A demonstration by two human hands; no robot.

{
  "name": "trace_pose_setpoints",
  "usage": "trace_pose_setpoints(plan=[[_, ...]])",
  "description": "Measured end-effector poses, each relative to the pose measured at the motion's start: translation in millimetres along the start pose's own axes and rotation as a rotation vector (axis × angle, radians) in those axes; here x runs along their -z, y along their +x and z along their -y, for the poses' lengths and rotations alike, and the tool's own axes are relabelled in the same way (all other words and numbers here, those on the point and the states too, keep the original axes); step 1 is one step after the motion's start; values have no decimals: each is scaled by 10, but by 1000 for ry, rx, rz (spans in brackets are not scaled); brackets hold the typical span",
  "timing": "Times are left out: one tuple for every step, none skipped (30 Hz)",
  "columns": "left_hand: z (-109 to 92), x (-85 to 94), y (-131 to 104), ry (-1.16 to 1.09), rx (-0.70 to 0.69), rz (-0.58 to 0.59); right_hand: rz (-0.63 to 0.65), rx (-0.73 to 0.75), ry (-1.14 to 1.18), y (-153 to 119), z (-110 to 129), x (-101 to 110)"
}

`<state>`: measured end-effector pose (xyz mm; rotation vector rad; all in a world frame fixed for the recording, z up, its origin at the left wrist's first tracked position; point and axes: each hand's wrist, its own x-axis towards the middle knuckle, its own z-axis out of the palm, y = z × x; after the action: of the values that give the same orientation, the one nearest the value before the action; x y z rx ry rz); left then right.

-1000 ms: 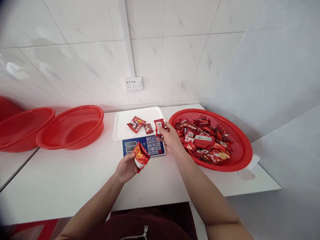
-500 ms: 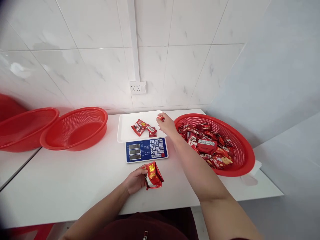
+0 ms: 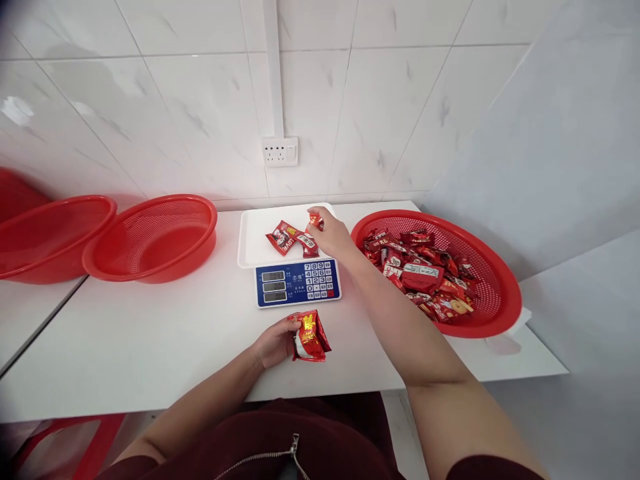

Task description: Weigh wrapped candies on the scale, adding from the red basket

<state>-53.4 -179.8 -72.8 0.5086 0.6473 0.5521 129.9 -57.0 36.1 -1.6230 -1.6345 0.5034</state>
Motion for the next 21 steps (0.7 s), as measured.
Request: trace_pose_setpoints(plan=[[0,-1,2,-3,0,-1,1,6,-17,15,16,-11],[0,-2,6,-4,-1,-6,5,10,-32,35,30,-20],[0,-4,10,-6,-4,-17,13,12,-45,61,40,-27],[1,-4,14,-9,-7,-30,33,13,-57,91,45,-32],[1,-5,18,-10,-10,-43,62,11,-72,122,45,-35],[2,-4,21,-10,-14,-53,94,3,-91,154,41,-36],[1,-3,23,-10,-19,-63,120,-8,-116,183,32,-37],[1,-2,23,-9,-24,-72,135,-18,-143,208,23,-37],[-1,-1,22,-9,-28,-78,137,-24,-166,227,14,-35],[-3,-2,21,-7,-33,-85,125,-29,-179,240,8,-31],[-6,-4,19,-5,-34,-90,105,-32,-180,245,4,-22],[-10,-7,17,-2,-34,-94,89,-37,-169,242,2,-6],[-14,-11,15,3,-30,-98,74,-45,-150,233,0,20],[-18,-14,13,9,-27,-101,60,-57,-131,218,-8,61],[-22,-18,11,17,-21,-106,44,-66,-118,199,-24,119],[-25,-20,10,25,-18,-111,26,-70,-113,177,-54,196],[-26,-19,9,33,-14,-114,6,-70,-114,154,-102,293],[-27,-17,9,43,-13,-115,-15,-74,-117,130,-168,408],[-26,-11,10,53,-11,-111,-31,-82,-123,104,-253,539],[-24,-3,13,59,-10,-108,-44,-99,-131,76,-352,680],[-20,7,17,63,-10,-101,-69,-123,-146,45,-462,827]])
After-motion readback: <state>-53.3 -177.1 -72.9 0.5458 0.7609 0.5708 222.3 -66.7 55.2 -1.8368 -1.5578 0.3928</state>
